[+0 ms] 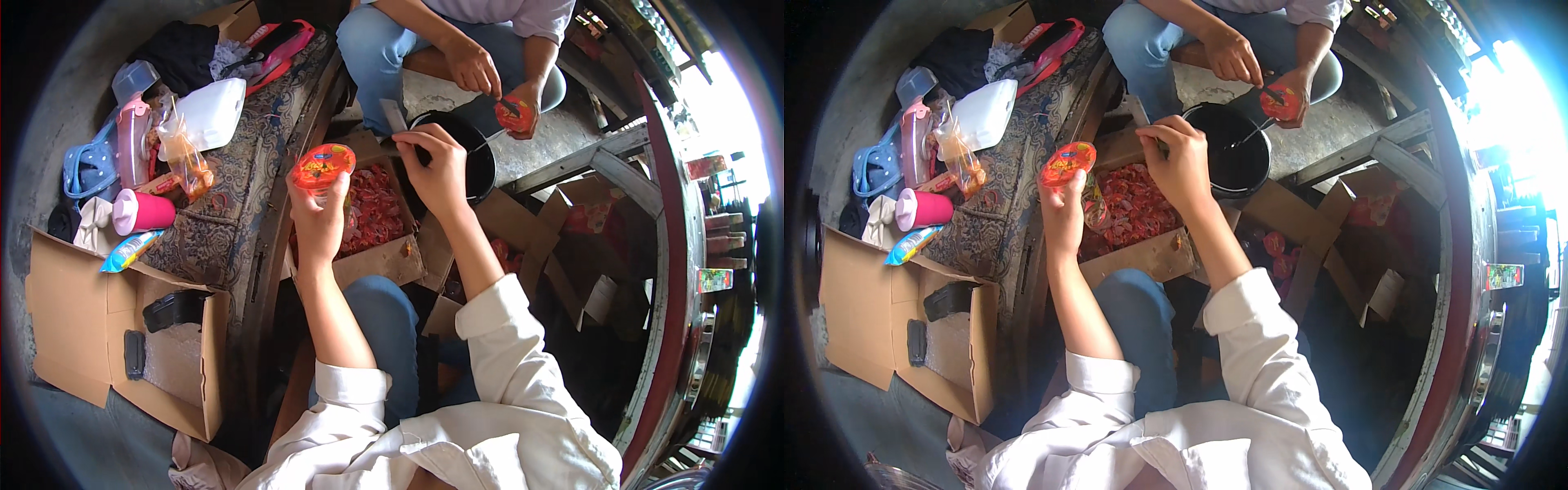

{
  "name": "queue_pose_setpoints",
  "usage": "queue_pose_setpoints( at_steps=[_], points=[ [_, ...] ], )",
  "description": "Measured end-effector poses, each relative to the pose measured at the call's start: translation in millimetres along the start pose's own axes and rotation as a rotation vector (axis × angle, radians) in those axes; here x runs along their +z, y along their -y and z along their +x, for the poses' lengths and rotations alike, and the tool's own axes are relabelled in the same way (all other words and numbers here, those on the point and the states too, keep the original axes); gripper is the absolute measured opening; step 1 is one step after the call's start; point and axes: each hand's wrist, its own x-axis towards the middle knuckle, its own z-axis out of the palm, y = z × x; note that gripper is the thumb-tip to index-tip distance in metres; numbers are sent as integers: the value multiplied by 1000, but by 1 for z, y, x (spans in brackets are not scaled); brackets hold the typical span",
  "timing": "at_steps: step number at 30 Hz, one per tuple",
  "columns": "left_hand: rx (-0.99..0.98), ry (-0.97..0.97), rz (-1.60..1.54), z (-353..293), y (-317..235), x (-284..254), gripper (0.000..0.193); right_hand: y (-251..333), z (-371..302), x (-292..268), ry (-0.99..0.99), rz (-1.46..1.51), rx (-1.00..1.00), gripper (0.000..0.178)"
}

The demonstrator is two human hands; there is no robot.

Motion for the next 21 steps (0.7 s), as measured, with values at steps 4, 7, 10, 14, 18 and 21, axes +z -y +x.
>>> queue_pose_setpoints(
  at_steps=[4,7,10,14,18,21],
  points=[
    [40,24,-99,-2,-4,6,53,26,-19,5,-198,220,144,20],
    [80,21,-112,-3,-5,6,52,52,-27,11,-209,283,249,24],
    [89,61,-101,-4,-9,7,50,56,-32,14,-228,193,183,22],
    [85,99,-122,-5,-9,9,48,56,-36,17,-265,140,150,20],
    [89,127,-136,-5,-15,9,48,59,-37,20,-268,128,138,20],
    [91,123,-147,-5,-14,7,48,61,-38,24,-272,131,141,21]
  ],
)
